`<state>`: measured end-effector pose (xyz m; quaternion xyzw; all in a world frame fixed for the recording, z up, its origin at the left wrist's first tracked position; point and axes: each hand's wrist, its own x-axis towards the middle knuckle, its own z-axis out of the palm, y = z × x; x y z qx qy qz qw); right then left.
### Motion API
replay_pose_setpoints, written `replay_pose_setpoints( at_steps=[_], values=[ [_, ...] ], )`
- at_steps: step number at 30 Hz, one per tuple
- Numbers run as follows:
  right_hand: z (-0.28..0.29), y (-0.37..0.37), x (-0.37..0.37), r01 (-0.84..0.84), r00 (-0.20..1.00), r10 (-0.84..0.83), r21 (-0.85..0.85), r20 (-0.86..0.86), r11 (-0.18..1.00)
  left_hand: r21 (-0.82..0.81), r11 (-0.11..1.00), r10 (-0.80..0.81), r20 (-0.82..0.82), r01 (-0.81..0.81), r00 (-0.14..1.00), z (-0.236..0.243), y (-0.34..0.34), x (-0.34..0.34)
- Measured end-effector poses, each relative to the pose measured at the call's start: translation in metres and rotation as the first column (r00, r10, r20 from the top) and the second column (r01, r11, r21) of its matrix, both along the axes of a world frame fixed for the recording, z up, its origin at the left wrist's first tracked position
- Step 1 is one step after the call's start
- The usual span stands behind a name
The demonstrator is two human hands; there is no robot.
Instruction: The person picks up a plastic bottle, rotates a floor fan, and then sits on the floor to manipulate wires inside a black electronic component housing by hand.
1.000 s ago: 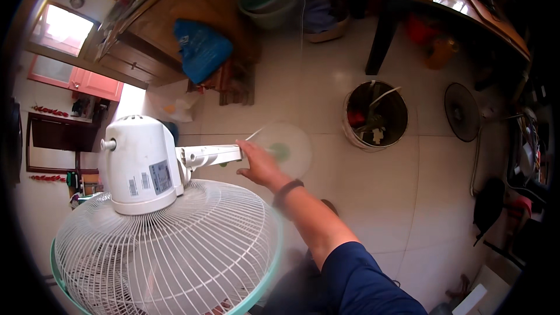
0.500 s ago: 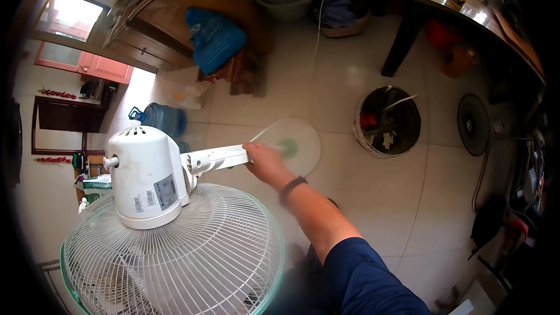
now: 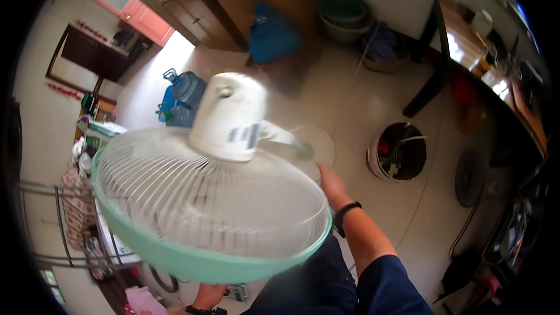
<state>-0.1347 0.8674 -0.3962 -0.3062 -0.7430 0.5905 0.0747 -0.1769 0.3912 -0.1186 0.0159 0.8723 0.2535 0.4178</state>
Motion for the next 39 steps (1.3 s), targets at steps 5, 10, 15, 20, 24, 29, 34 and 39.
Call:
replay_pose_setpoints(
  at_steps=[5,10,15,20,24,29,34,39],
  values=[
    [0.0,-0.074,0.093,-0.552,0.816,0.474,0.2,0.331,0.81,0.177,0.954,0.258,-0.071,-0.242,0.964,0.019,-0.06,0.051],
    [0.109,-0.117,0.145,-0.736,0.564,0.429,0.193,0.706,0.649,0.275,0.893,0.395,-0.101,-0.356,0.913,0.001,-0.133,0.119],
    [0.136,-0.201,0.128,-0.85,0.463,0.532,0.185,0.709,0.493,0.185,0.828,0.55,-0.082,-0.53,0.831,-0.006,-0.238,0.215],
    [0.149,-0.295,0.079,-0.943,0.332,0.706,0.23,0.625,0.24,0.136,0.606,0.795,-0.102,-0.783,0.598,-0.015,-0.317,0.323],
    [0.175,-0.376,0.032,-0.968,0.247,0.785,0.112,0.568,0.224,0.093,0.398,0.916,-0.092,-0.913,0.39,-0.022,-0.333,0.38],
    [0.156,-0.483,-0.034,-0.979,-0.024,0.809,0.15,0.587,-0.137,0.057,0.088,0.994,-0.076,-0.994,0.083,-0.026,-0.325,0.436],
    [0.135,-0.566,-0.068,-0.888,-0.268,0.746,0.144,0.61,-0.437,0.002,-0.245,0.968,-0.052,-0.97,-0.244,-0.018,-0.269,0.486],
    [0.124,-0.669,-0.073,-0.744,-0.437,0.68,0.188,0.589,-0.641,-0.016,-0.435,0.9,-0.037,-0.9,-0.435,-0.025,-0.235,0.518]
  ],
)
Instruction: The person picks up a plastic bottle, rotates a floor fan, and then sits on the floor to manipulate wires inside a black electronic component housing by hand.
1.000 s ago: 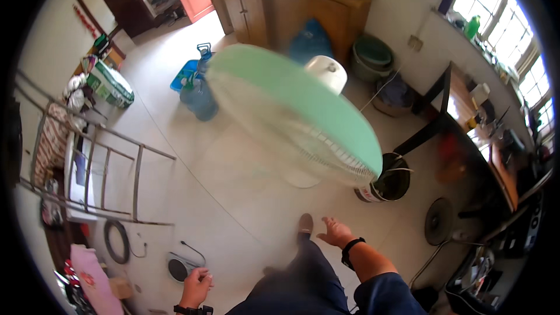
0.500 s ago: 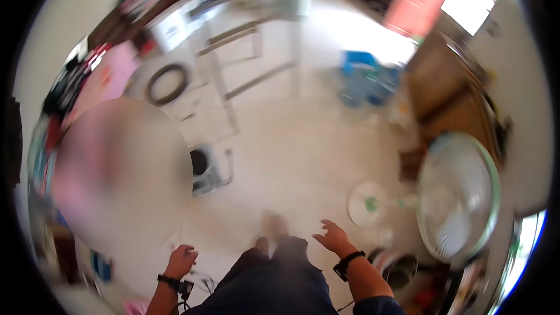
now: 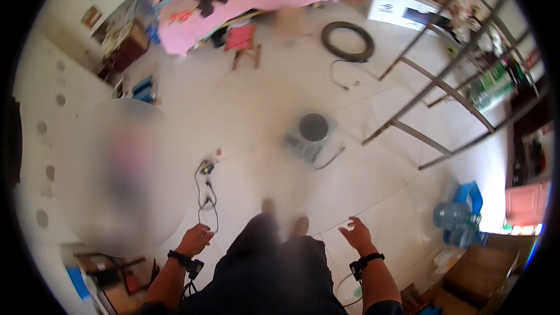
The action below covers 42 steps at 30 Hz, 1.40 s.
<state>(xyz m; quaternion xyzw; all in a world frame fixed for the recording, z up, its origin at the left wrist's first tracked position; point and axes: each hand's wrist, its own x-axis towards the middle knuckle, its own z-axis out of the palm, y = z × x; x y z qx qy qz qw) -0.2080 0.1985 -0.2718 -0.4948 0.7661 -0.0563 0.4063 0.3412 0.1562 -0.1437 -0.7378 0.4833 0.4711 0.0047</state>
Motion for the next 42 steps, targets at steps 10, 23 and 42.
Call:
replay_pose_setpoints(
  at_steps=[10,23,42],
  values=[
    [0.023,-0.187,0.09,-0.308,0.95,0.295,0.145,0.103,0.94,-0.011,0.962,0.267,-0.145,-0.272,0.953,-0.038,-0.028,0.06],
    [0.031,-0.374,0.222,-0.894,0.422,0.88,0.263,0.217,0.364,0.202,0.969,-0.097,-0.212,0.141,0.972,-0.059,-0.115,0.067],
    [-0.001,-0.636,0.299,-0.997,-0.071,0.822,-0.062,0.566,-0.044,0.028,0.995,0.102,-0.063,-0.1,0.993,-0.064,-0.29,0.068]
  ],
)
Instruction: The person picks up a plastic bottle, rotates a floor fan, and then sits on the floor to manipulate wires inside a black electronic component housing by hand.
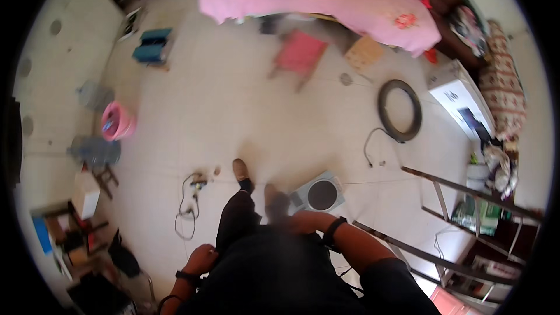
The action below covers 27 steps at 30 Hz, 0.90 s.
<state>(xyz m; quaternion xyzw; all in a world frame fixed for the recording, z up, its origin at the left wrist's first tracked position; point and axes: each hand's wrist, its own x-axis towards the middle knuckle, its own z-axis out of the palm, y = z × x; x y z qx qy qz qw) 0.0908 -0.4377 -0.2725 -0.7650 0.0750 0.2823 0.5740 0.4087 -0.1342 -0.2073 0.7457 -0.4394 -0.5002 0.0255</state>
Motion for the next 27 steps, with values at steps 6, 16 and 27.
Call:
replay_pose_setpoints(
  at_steps=[6,16,27],
  values=[
    [0.001,-0.047,0.013,0.093,0.994,-0.096,-0.063,-0.057,0.994,0.019,0.987,-0.155,-0.079,0.157,0.985,-0.005,-0.099,0.063],
    [0.045,-0.1,0.024,0.403,0.91,-0.41,-0.106,-0.061,0.909,0.113,0.872,-0.454,-0.18,0.477,0.873,0.023,-0.271,0.126],
    [0.012,-0.15,-0.052,0.687,0.72,-0.687,-0.038,-0.099,0.725,0.104,0.772,-0.609,-0.16,0.627,0.776,0.027,-0.392,0.088]
  ],
)
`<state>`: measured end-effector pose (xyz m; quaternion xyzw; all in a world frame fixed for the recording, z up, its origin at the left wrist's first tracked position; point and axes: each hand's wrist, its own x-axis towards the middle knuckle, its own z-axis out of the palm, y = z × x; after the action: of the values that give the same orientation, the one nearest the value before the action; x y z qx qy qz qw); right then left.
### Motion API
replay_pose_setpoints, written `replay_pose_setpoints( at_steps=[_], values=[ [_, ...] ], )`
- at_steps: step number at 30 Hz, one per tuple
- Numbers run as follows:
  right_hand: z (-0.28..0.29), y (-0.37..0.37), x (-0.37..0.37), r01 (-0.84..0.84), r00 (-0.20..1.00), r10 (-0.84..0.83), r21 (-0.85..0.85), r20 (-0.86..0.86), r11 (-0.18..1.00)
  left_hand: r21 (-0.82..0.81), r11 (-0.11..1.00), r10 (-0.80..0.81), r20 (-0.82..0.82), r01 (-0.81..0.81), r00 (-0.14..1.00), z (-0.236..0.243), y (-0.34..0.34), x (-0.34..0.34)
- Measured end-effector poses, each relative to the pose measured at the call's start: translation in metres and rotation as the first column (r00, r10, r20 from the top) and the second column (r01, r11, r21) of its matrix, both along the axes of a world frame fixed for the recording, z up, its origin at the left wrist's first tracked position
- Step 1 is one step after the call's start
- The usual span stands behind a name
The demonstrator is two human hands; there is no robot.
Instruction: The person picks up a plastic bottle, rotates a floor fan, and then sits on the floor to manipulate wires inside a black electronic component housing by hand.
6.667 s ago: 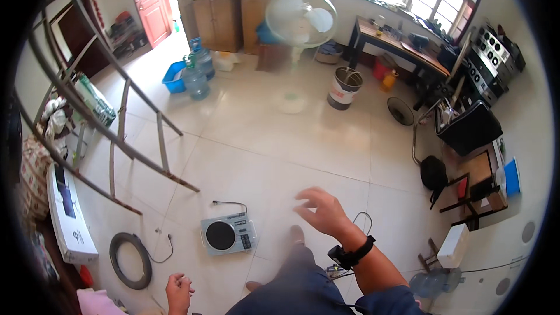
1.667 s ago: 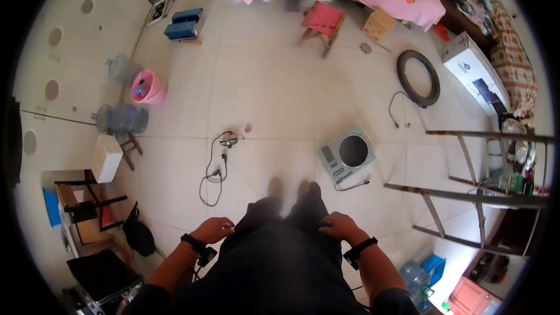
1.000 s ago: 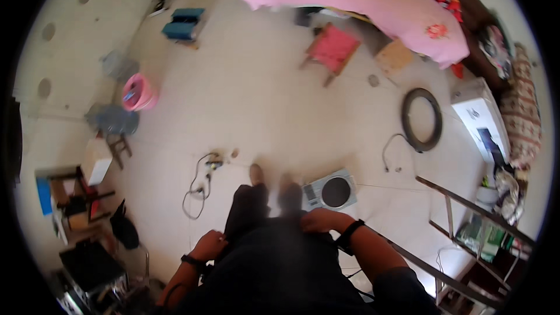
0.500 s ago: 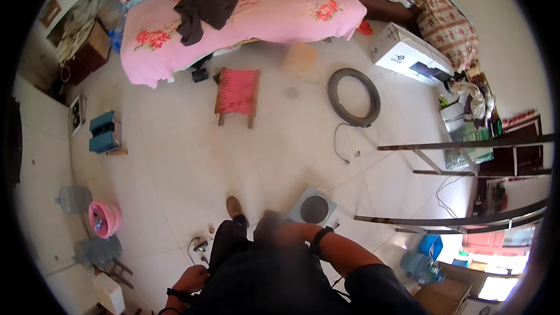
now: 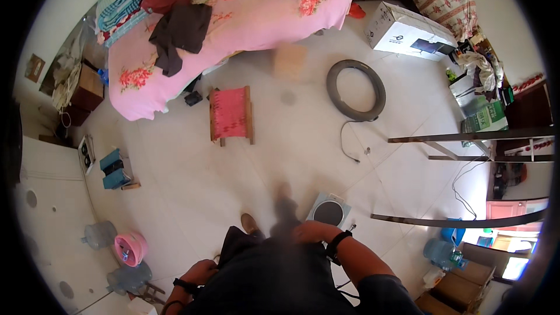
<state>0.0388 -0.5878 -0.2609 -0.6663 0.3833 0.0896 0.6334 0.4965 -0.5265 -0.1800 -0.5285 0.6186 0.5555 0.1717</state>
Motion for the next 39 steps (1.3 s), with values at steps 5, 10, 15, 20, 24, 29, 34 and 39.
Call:
replay_pose_setpoints(
  at_steps=[5,10,15,20,24,29,34,39],
  values=[
    [0.024,-0.065,-0.034,0.134,0.987,-0.128,0.048,-0.098,0.99,-0.063,0.994,-0.084,0.036,0.087,0.996,0.002,-0.071,-0.042],
    [0.002,-0.063,-0.087,0.234,0.957,-0.231,-0.003,-0.177,0.972,-0.037,0.974,-0.223,0.039,0.224,0.974,0.008,-0.163,-0.091],
    [-0.017,-0.033,-0.105,0.412,0.884,-0.404,-0.017,-0.235,0.911,-0.01,0.912,-0.409,0.043,0.41,0.912,0.003,-0.253,-0.129],
    [-0.026,-0.013,-0.098,0.66,0.727,-0.64,-0.001,-0.248,0.751,-0.023,0.771,-0.636,-0.003,0.636,0.771,-0.017,-0.355,-0.164],
    [-0.018,-0.033,-0.068,0.81,0.574,-0.756,0.08,-0.316,0.581,-0.002,0.586,-0.81,-0.007,0.81,0.586,-0.02,-0.447,-0.202],
    [0.002,-0.031,-0.023,0.949,0.289,-0.933,-0.063,-0.216,0.308,0.071,0.327,-0.945,-0.005,0.942,0.328,-0.021,-0.504,-0.261],
    [0.006,-0.026,0.026,0.968,0.193,-0.945,-0.109,-0.266,0.228,0.018,-0.018,-0.99,-0.139,1.0,-0.016,-0.121,-0.553,-0.266],
    [0.053,-0.01,0.087,0.985,-0.166,-0.944,-0.089,-0.285,-0.146,0.005,-0.145,-0.979,-0.146,0.989,-0.142,-0.015,-0.512,-0.359]
  ],
)
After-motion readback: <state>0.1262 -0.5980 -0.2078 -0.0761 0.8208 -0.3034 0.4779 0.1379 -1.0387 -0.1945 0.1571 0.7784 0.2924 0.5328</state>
